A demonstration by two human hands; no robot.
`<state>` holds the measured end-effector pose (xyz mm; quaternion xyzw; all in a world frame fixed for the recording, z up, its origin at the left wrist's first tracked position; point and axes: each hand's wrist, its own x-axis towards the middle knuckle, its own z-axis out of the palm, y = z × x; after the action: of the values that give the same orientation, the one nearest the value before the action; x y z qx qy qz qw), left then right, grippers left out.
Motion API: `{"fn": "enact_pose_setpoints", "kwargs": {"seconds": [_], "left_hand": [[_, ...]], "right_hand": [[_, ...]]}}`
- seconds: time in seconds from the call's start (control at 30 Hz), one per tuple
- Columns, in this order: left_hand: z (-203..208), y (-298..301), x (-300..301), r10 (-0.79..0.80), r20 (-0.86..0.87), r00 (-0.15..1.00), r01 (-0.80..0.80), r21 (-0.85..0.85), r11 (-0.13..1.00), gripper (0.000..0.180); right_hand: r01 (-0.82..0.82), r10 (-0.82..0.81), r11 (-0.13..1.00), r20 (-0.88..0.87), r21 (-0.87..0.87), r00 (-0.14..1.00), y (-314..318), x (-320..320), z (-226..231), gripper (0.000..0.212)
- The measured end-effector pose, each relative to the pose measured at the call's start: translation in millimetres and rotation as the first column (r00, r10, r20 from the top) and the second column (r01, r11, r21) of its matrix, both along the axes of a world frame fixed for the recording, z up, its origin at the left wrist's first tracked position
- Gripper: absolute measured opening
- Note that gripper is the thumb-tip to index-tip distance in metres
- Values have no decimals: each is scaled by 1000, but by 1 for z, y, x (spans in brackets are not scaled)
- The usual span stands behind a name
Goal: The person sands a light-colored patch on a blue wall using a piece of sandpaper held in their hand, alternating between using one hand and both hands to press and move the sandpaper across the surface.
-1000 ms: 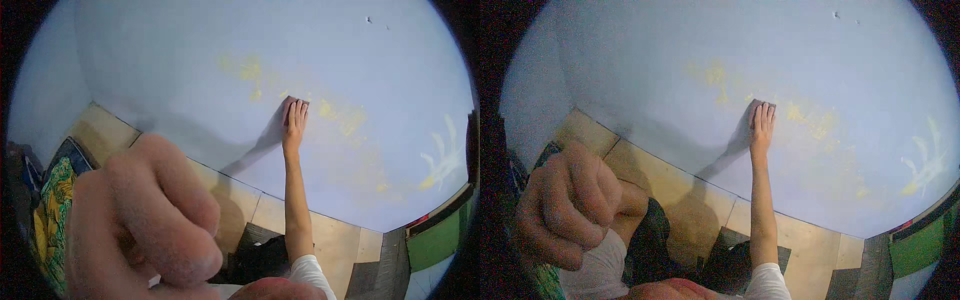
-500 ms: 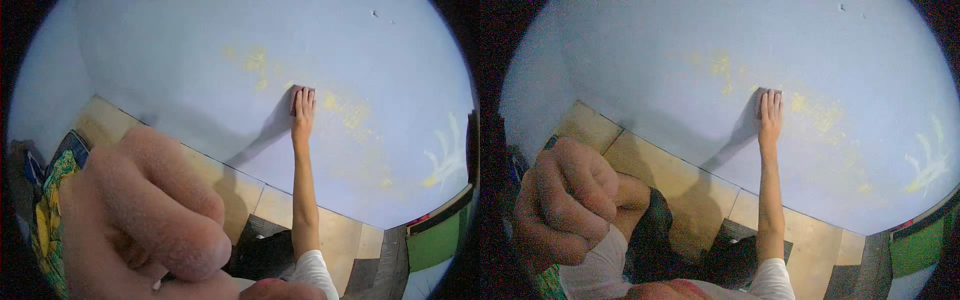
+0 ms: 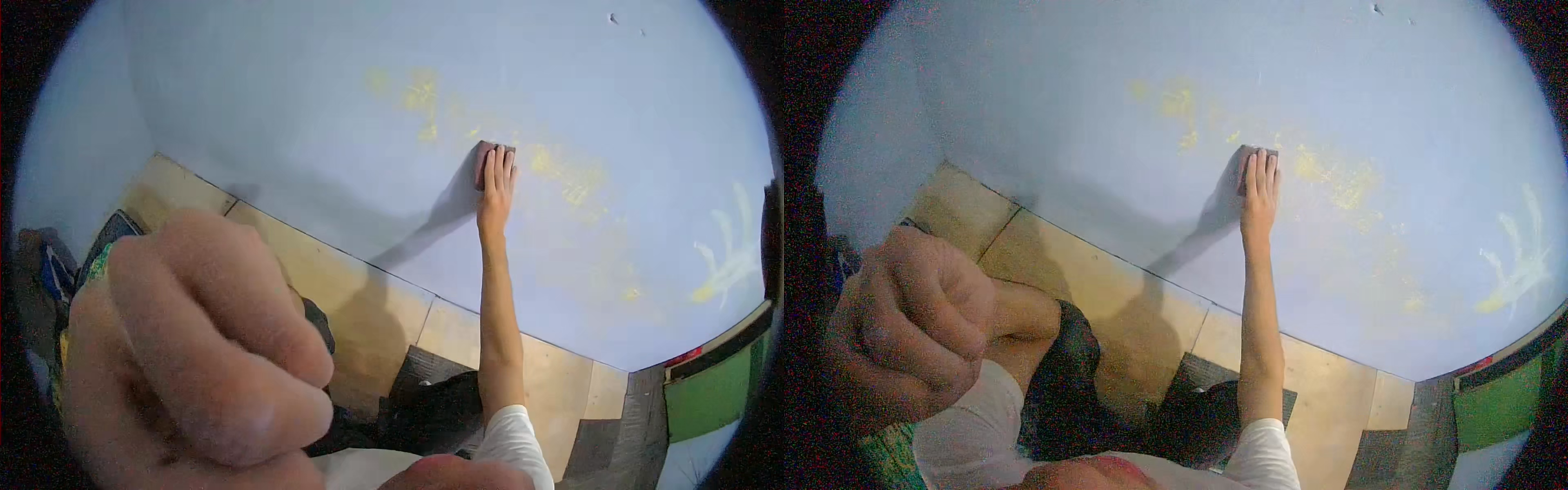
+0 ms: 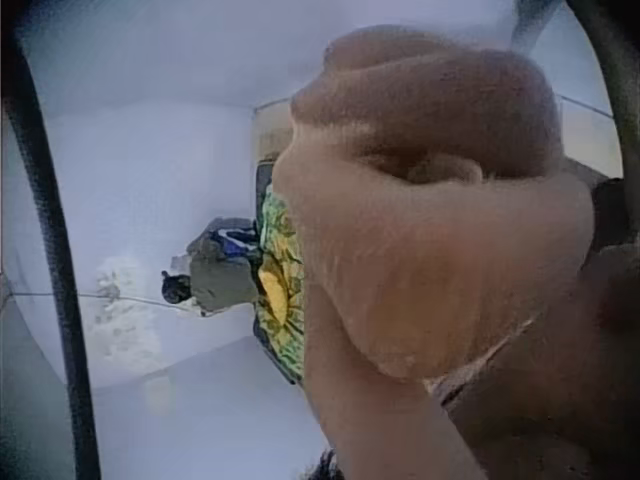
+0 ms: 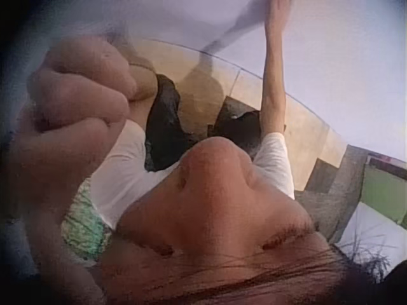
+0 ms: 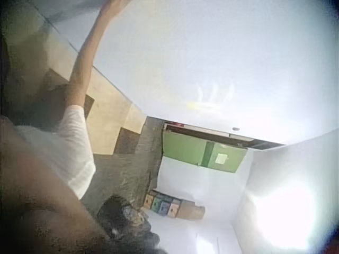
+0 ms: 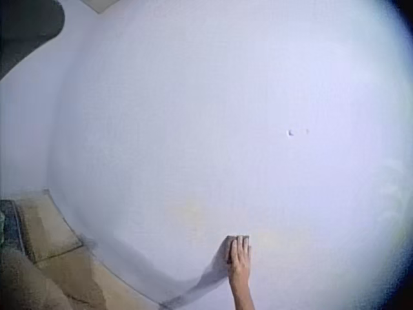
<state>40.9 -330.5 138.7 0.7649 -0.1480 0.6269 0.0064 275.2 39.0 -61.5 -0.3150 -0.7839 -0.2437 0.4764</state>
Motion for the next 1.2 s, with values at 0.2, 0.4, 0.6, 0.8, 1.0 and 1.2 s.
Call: {"fn": "enact_pose_setpoints", "kwargs": {"seconds": [0.2,0.4,0.6,0.8,1.0,1.2], "left_hand": [[-7,-1,2,8,7,1000,-8,12,1000,21],[-11,8,9,33,6,999,-33,17,999,20],[-15,12,14,117,-8,993,-117,-4,993,20],[-14,16,17,198,9,980,-198,-17,980,19],[-11,20,17,244,33,969,-244,-8,970,18],[-13,26,17,279,49,959,-279,-8,960,18]], "right_hand": [[-70,71,997,-38,17,997,-2,4,8,60],[-19,20,1000,-29,18,999,2,5,1,59],[-37,39,999,-70,24,997,10,-7,-11,58],[-39,40,999,-17,17,999,18,1,-26,61],[-73,74,996,-19,43,997,13,5,-6,66],[-42,44,998,-46,56,998,10,2,11,63]]}}
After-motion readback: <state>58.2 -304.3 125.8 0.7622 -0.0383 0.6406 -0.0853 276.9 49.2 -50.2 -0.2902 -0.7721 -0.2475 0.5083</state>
